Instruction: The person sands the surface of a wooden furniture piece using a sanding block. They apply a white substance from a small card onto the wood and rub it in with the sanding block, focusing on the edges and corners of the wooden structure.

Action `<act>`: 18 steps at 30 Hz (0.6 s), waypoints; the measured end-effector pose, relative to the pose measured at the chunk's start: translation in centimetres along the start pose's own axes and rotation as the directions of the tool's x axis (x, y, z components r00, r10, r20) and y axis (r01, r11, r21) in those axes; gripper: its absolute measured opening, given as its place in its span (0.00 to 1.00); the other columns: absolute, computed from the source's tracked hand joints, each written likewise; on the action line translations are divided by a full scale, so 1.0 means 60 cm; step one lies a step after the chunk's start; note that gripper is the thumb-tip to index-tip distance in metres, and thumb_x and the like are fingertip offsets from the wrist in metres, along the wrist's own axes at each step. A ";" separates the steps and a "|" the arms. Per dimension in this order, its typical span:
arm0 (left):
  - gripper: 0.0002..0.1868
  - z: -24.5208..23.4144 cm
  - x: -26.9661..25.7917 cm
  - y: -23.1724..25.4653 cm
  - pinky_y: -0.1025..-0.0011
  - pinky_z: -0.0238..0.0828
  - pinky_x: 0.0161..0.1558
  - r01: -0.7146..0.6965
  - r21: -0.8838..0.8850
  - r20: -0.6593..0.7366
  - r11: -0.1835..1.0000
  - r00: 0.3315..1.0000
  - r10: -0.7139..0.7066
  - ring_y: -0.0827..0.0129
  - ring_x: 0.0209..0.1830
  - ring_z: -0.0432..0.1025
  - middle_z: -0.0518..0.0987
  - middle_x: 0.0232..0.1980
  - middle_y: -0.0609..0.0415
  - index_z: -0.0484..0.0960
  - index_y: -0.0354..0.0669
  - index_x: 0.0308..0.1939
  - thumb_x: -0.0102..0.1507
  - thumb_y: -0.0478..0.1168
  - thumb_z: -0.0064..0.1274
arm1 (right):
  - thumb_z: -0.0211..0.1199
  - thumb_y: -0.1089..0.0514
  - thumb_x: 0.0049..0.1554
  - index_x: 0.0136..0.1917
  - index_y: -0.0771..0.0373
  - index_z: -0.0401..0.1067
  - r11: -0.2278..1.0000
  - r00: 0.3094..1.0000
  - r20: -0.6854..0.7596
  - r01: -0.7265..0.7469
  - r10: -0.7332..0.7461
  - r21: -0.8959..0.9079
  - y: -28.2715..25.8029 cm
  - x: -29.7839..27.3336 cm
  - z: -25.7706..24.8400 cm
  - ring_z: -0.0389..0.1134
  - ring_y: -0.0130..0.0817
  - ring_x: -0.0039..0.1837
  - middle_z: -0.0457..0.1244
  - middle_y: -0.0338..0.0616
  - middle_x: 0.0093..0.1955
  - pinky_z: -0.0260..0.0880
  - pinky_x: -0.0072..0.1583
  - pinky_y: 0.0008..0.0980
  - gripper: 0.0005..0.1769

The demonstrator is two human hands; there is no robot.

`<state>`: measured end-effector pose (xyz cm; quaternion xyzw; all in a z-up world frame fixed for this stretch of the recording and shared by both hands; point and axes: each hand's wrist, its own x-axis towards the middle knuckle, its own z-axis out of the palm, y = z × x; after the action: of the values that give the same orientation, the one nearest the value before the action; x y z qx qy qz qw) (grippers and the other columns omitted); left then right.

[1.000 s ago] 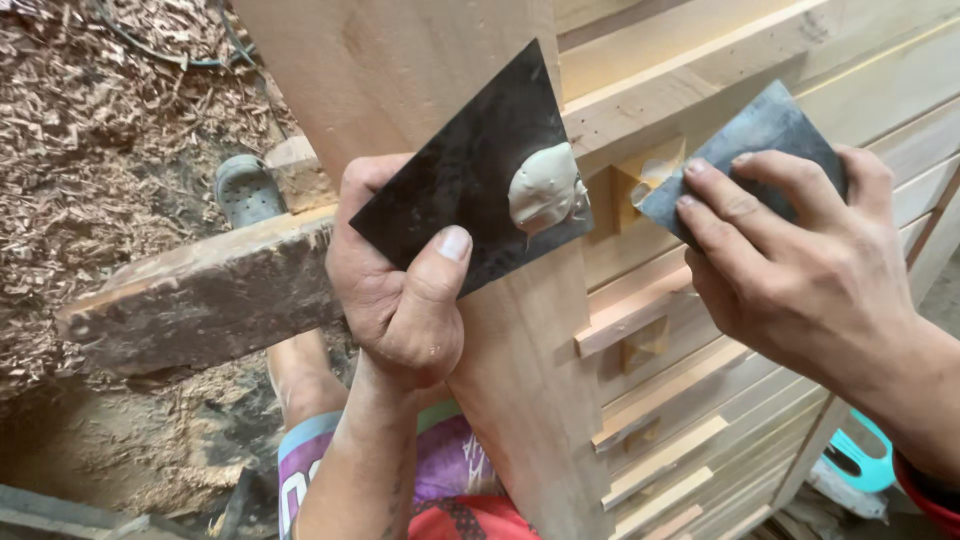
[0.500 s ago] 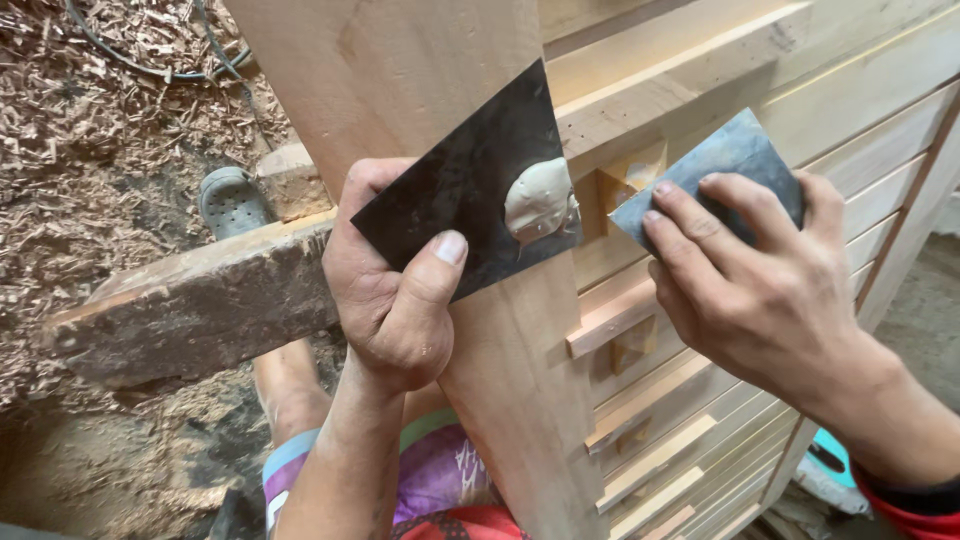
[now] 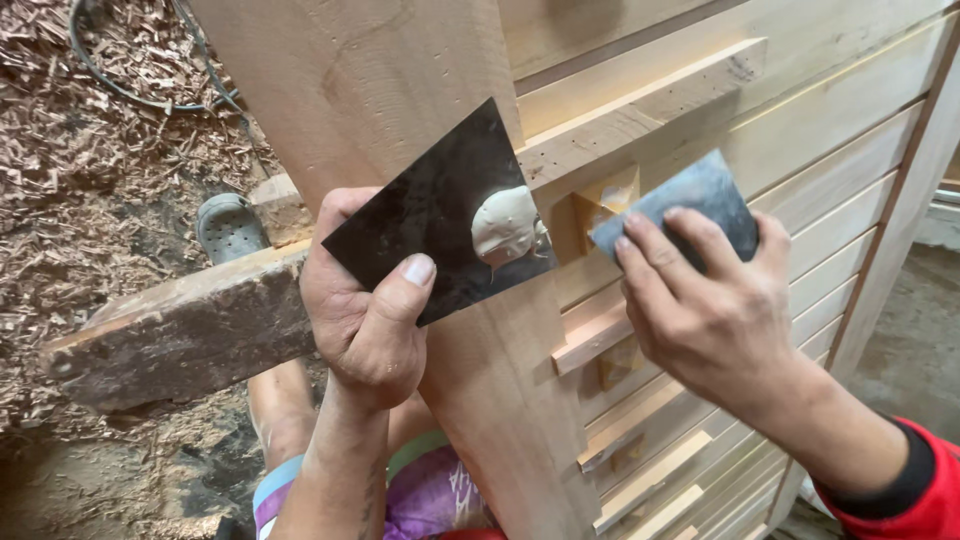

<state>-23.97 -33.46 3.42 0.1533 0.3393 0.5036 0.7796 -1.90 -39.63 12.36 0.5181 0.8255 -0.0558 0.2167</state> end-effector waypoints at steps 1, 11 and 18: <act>0.14 -0.007 -0.004 -0.005 0.76 0.68 0.60 -0.003 0.004 -0.005 1.000 1.000 0.003 0.75 0.50 0.70 0.77 0.50 0.51 0.69 0.30 0.58 0.69 0.30 0.48 | 0.68 0.58 0.52 0.54 0.65 0.79 1.000 1.000 0.016 -0.013 0.013 0.000 0.000 0.002 -0.004 0.67 0.42 0.61 0.71 0.45 0.60 0.60 0.58 0.60 0.16; 0.16 -0.058 -0.030 -0.048 0.70 0.72 0.58 0.095 0.019 -0.002 0.995 0.995 -0.095 0.70 0.50 0.72 0.77 0.51 0.50 0.69 0.31 0.57 0.65 0.31 0.48 | 0.64 0.59 0.60 0.55 0.63 0.77 0.896 0.975 0.025 -0.212 0.220 0.389 0.078 0.008 -0.013 0.71 0.42 0.56 0.71 0.46 0.55 0.71 0.51 0.38 0.11; 0.18 -0.079 -0.028 -0.037 0.72 0.72 0.56 0.201 -0.019 -0.033 0.979 0.979 -0.202 0.68 0.48 0.73 0.78 0.50 0.47 0.69 0.28 0.57 0.64 0.30 0.49 | 0.65 0.57 0.56 0.50 0.61 0.78 0.944 0.969 0.086 -0.247 0.233 0.217 0.055 0.047 -0.015 0.70 0.35 0.49 0.72 0.37 0.49 0.64 0.42 0.42 0.09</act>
<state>-26.11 -36.42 -0.66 0.1032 0.3628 0.4273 0.8217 -0.29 -35.50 12.44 0.6342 0.7378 -0.1379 0.1859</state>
